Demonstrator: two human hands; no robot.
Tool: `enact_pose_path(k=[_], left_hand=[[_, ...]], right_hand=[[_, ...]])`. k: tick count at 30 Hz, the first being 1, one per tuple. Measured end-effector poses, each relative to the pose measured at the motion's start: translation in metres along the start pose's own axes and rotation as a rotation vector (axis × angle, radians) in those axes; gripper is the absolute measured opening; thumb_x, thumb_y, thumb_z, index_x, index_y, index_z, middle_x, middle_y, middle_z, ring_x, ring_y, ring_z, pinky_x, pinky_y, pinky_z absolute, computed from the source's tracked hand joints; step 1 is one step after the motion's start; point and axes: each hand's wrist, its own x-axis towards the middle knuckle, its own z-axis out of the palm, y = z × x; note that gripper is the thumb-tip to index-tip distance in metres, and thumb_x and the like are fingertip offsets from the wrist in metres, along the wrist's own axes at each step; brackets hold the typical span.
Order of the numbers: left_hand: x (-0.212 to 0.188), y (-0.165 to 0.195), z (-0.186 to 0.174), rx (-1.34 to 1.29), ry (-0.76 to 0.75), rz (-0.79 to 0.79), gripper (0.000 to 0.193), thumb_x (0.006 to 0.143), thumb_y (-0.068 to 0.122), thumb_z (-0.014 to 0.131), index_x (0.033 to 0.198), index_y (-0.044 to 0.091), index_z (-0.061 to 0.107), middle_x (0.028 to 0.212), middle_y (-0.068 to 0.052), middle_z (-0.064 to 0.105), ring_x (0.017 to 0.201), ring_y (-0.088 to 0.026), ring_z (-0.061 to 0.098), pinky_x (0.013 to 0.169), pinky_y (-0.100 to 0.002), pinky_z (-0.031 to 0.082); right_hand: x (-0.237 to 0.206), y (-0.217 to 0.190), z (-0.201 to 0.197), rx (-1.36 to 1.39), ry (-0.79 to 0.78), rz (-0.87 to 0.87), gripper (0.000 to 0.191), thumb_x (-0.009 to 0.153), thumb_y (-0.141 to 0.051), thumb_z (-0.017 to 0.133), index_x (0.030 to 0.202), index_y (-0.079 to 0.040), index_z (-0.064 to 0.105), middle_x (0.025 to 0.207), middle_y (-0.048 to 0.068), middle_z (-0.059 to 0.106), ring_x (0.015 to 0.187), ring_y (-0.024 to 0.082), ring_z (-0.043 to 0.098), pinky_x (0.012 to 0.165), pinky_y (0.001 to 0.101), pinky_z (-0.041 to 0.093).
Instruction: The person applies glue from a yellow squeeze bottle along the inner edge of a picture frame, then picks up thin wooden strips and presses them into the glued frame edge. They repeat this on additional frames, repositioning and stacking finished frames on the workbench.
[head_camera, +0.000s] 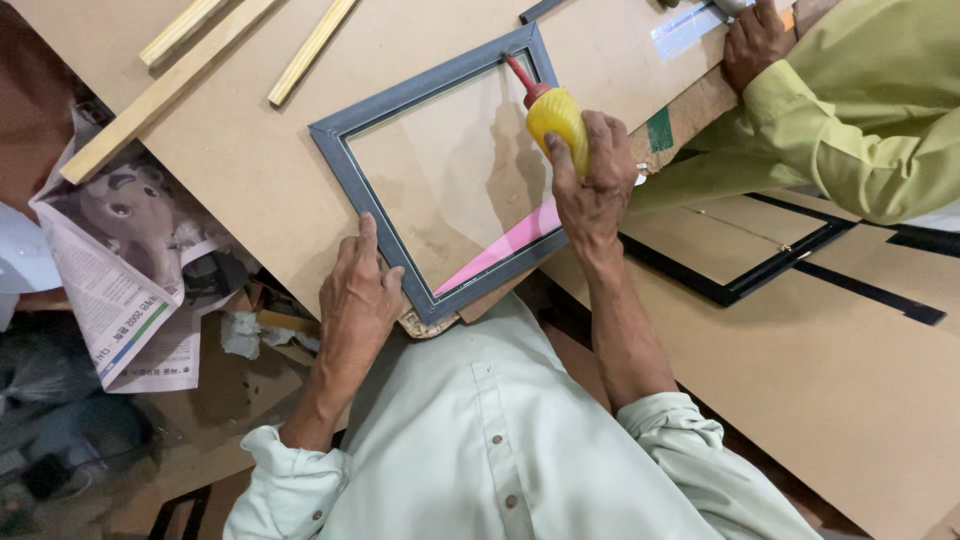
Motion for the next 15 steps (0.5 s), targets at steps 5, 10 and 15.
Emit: enact_pose_path(k=[5,10,15], left_hand=[[0.005,-0.007,0.002,0.017,-0.03,0.017,0.079,0.081,0.007,0.078,0.147,-0.012,0.039,0.107,-0.023,0.059,0.089,-0.04,0.067,0.073,-0.047,0.056],[0.007,-0.012,0.002,0.012,-0.045,0.023,0.079,0.082,0.008,0.078,0.148,-0.011,0.038,0.109,-0.023,0.06,0.09,-0.04,0.067,0.074,-0.047,0.056],[0.007,-0.015,0.0,0.014,-0.034,0.034,0.079,0.082,0.007,0.078,0.148,-0.01,0.038,0.112,-0.023,0.06,0.091,-0.04,0.068,0.074,-0.047,0.056]], right_hand=[[-0.002,-0.003,0.001,-0.097,0.01,0.025,0.029,0.096,-0.007,0.079,0.121,-0.001,0.064,0.113,0.019,0.066,0.097,0.035,0.069,0.083,0.0426,0.056],[0.003,-0.012,0.003,-0.128,-0.002,0.002,0.031,0.096,-0.008,0.078,0.123,0.0,0.063,0.113,0.02,0.066,0.097,0.035,0.069,0.081,0.042,0.057],[-0.001,-0.029,0.009,-0.093,-0.06,-0.074,0.036,0.094,-0.009,0.079,0.124,0.003,0.062,0.114,0.022,0.065,0.095,0.034,0.069,0.079,0.0429,0.057]])
